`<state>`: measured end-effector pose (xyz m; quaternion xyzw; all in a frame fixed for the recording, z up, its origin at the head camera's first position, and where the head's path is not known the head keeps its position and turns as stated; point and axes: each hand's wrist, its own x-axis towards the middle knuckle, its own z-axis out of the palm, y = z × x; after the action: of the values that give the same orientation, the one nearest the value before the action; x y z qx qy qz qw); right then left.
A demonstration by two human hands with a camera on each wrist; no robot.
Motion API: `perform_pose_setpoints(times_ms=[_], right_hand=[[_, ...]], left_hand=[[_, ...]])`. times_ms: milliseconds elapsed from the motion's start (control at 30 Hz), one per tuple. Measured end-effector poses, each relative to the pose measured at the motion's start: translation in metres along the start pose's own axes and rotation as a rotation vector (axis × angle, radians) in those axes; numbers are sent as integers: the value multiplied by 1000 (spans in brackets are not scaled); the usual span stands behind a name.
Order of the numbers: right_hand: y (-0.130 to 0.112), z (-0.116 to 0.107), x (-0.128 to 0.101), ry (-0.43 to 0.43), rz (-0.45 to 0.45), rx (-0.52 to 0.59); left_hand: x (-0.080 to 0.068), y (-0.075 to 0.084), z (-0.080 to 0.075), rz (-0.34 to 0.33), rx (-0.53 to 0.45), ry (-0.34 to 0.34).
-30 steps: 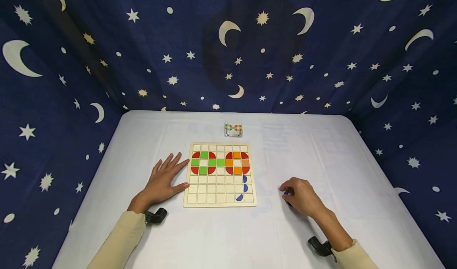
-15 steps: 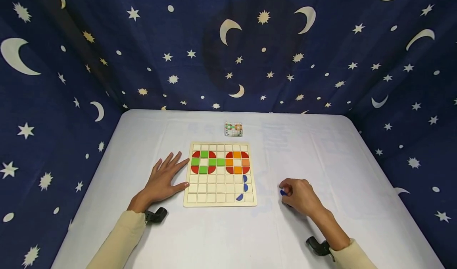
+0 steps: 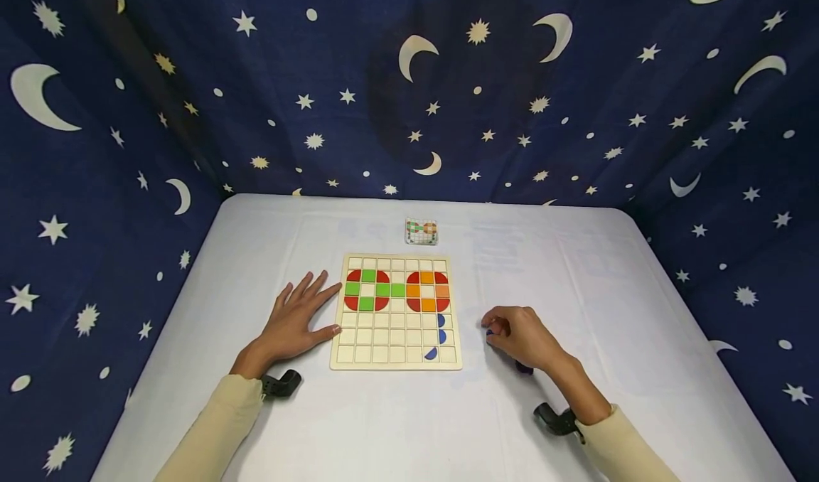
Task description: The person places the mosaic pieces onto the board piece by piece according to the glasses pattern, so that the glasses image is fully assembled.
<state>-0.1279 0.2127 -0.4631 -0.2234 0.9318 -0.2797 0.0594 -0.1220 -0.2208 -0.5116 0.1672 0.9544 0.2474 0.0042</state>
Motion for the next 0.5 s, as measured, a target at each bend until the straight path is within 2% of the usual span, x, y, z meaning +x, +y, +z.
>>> perform_pose_setpoints(times_ms=[267, 500], right_hand=[[-52, 11, 66, -165, -196, 111], [-89, 46, 117, -298, -412, 213]], left_hand=[[-1, -1, -3, 2, -6, -5], [-1, -1, 0, 3, -9, -6]])
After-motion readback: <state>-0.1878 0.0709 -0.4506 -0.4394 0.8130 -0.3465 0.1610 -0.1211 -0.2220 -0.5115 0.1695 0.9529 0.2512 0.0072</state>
